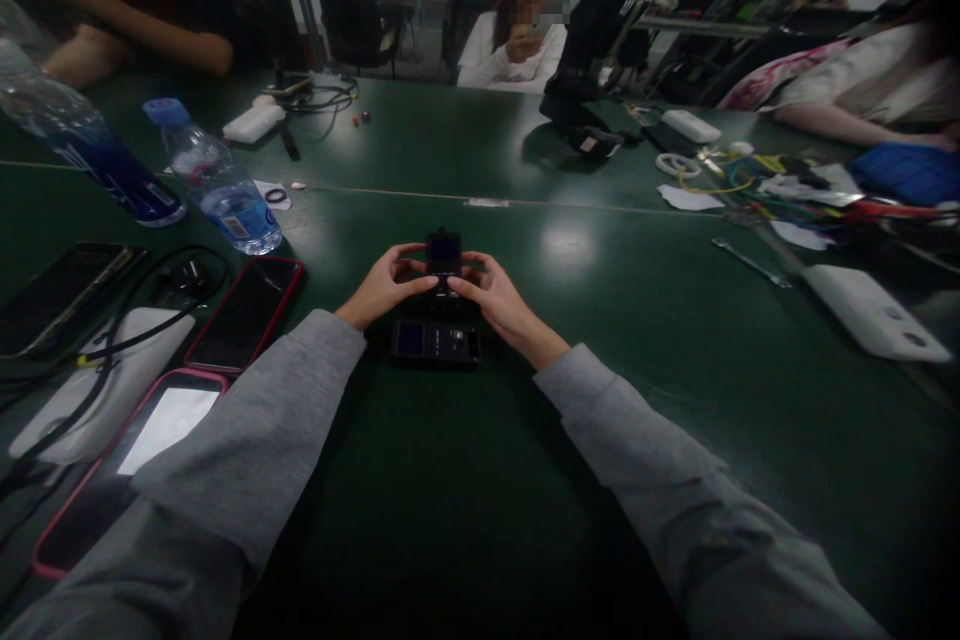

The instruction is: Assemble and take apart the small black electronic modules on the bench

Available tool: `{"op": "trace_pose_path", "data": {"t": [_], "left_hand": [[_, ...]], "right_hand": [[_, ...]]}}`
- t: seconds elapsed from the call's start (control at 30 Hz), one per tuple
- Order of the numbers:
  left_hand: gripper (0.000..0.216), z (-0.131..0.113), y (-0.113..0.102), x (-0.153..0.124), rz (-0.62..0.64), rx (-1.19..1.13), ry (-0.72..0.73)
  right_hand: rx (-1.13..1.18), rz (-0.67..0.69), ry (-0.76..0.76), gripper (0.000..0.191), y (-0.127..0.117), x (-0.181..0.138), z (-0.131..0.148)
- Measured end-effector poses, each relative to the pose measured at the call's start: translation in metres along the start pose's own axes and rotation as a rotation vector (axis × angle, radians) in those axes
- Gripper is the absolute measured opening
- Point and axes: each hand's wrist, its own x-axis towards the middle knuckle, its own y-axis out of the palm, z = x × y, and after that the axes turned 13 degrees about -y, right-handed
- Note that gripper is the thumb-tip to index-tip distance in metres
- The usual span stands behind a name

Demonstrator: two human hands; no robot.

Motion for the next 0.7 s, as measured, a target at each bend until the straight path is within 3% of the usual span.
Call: {"op": "trace_pose_path", "data": {"t": [0.23, 0.47, 0.7], "left_hand": [[0.067, 0.0029, -0.0021, 0.0023, 0.011, -0.002, 0.033], [0.071, 0.0015, -0.0022, 0.0014, 0.004, -0.019, -0.002], [0.071, 0.0055, -0.0027, 0.0045, 0.037, -0.028, 0.042]], "right_hand": [[-0.020, -0.041, 0.029, 0.068, 0.0027, 0.0014, -0.0002], [-0.003, 0.001, 0.067, 0.069, -0.0020, 0.0032, -0.0013], [0.036, -0.047, 0.009, 0.066, 0.0038, 0.0008, -0.0007]]}}
